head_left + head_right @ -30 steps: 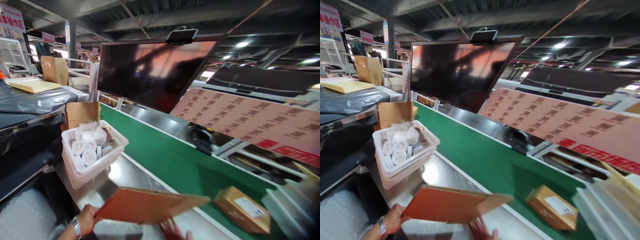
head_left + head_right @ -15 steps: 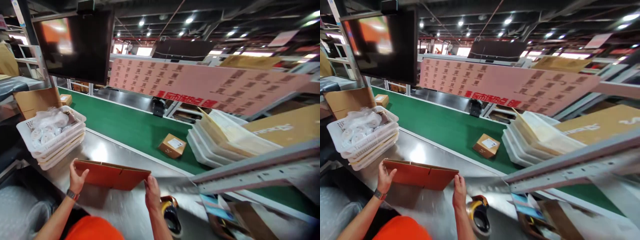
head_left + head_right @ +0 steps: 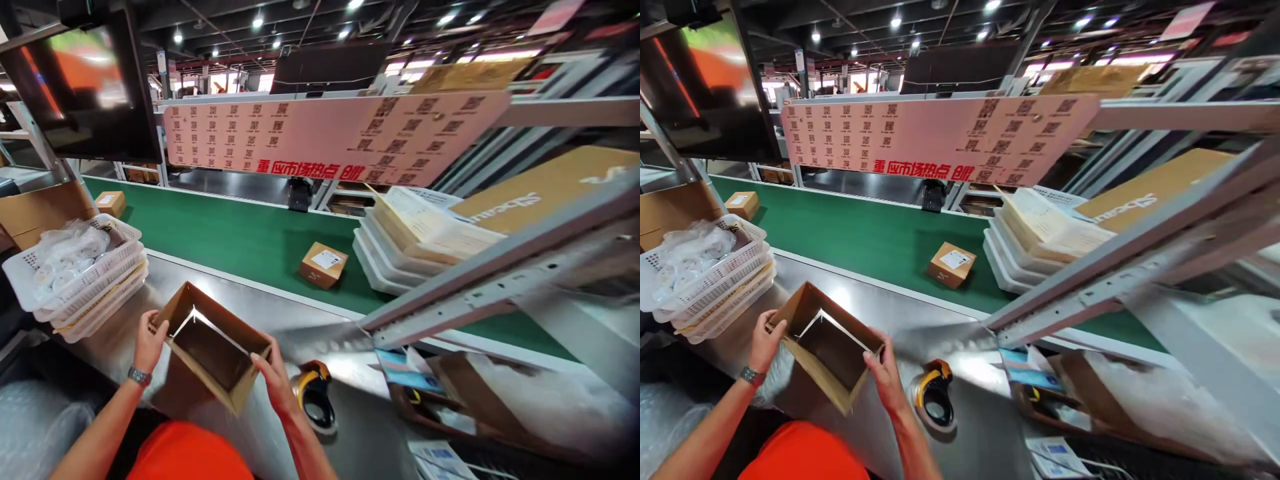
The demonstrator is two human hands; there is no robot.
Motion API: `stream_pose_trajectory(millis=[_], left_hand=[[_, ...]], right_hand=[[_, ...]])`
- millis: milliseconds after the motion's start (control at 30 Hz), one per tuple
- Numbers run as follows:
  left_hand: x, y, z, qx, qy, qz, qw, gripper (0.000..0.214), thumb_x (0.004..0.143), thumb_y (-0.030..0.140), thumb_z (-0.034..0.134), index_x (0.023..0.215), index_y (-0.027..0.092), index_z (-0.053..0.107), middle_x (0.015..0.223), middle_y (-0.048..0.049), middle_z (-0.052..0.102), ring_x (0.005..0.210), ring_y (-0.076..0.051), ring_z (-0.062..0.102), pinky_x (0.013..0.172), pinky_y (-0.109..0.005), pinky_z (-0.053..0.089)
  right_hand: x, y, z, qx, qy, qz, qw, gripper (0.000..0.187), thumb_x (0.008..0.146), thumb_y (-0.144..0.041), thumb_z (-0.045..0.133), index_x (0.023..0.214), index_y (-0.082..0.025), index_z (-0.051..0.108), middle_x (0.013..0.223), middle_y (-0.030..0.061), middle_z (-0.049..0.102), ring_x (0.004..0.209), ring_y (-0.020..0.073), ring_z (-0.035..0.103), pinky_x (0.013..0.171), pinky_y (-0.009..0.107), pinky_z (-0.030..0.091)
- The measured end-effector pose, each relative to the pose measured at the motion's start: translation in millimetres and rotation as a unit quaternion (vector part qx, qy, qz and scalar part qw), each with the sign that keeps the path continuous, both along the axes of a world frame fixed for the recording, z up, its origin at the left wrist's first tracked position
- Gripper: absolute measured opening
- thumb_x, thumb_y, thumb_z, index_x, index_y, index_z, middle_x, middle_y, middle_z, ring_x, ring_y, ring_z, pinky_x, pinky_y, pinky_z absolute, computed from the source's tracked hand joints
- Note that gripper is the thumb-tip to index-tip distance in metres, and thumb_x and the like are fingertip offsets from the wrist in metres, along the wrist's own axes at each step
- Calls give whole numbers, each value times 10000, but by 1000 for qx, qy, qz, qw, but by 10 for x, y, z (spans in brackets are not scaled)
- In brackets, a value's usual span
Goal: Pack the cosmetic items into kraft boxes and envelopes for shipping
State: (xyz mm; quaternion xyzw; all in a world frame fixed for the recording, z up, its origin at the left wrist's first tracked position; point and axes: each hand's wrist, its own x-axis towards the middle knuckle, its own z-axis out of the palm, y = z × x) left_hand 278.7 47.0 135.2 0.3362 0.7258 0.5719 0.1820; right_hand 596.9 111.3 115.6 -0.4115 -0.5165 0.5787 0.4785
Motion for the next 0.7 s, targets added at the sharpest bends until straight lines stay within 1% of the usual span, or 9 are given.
stream_pose_trajectory(millis=[67, 133, 233, 333, 400, 467, 533, 600, 700], left_hand=[[98, 54, 59, -11, 55, -109, 992, 418, 859, 400, 691, 1228, 201, 688, 1143, -96, 720, 1067, -264, 713, 978, -432, 587], [147, 102, 99, -27, 100, -169, 980, 478, 867, 355, 653, 1315, 197, 704, 1234, -120, 719, 1148, -276, 712, 1021, -437, 587], [111, 151, 137, -40, 131, -230, 964, 579, 858, 320, 645, 1424, 201, 687, 1447, -154, 674, 1340, -312, 657, 1152, -478, 542], [18, 155, 174, -33, 144, -324, 934, 498, 876, 319, 677, 1365, 255, 751, 1570, -124, 624, 1509, -333, 535, 1290, -518, 417], [-40, 149, 203, -46, 148, -391, 907, 404, 902, 377, 705, 1289, 300, 796, 1538, -109, 656, 1523, -346, 521, 1308, -552, 384], [-91, 172, 232, -78, 155, -440, 881, 434, 836, 505, 813, 1234, 333, 816, 1492, -113, 691, 1523, -395, 512, 1296, -620, 368], [-127, 255, 255, -116, 165, -472, 858, 529, 668, 611, 932, 1108, 331, 843, 1416, -129, 735, 1517, -469, 492, 1279, -700, 327], [-140, 399, 268, -148, 182, -496, 836, 502, 565, 652, 972, 895, 298, 837, 1289, -141, 784, 1504, -521, 475, 1270, -739, 283], [-115, 650, 249, -183, 218, -514, 809, 452, 618, 653, 941, 743, 257, 763, 1024, -145, 800, 1381, -511, 570, 1234, -677, 360]], right_hand=[[64, 14, 76, 2, 30, 68, 997, 656, 862, -626, 784, 1409, -291, 643, 1465, 91, 683, 1372, 325, 605, 1208, 483, 442], [106, 84, 93, -11, 59, 82, 995, 680, 848, -673, 785, 1398, -294, 657, 1483, 103, 680, 1386, 333, 609, 1200, 495, 457], [75, 227, 17, -45, 73, 26, 996, 765, 745, -750, 832, 1326, -276, 686, 1408, 125, 726, 1335, 352, 650, 1168, 524, 487], [-90, 340, -60, -67, 5, -84, 994, 871, 578, -656, 958, 1291, -240, 681, 1303, 132, 767, 1265, 367, 683, 1164, 560, 487], [-221, 384, -60, -68, -65, -153, 984, 940, 486, -529, 1014, 1302, -221, 666, 1230, 117, 785, 1231, 375, 692, 1163, 576, 485], [-317, 408, -30, -72, -102, -179, 976, 915, 469, -445, 1016, 1284, -215, 671, 1144, 92, 801, 1181, 377, 711, 1141, 572, 505], [-357, 418, 1, -84, -96, -161, 979, 776, 506, -404, 998, 1199, -217, 703, 1061, 72, 812, 1107, 365, 734, 1096, 544, 538], [-347, 416, 12, -105, -73, -138, 982, 633, 538, -374, 986, 1091, -213, 723, 1001, 62, 813, 1034, 345, 742, 1040, 518, 561], [-279, 405, 5, -135, -50, -120, 982, 540, 580, -410, 978, 1010, -198, 728, 957, 61, 808, 975, 317, 738, 957, 492, 576]])
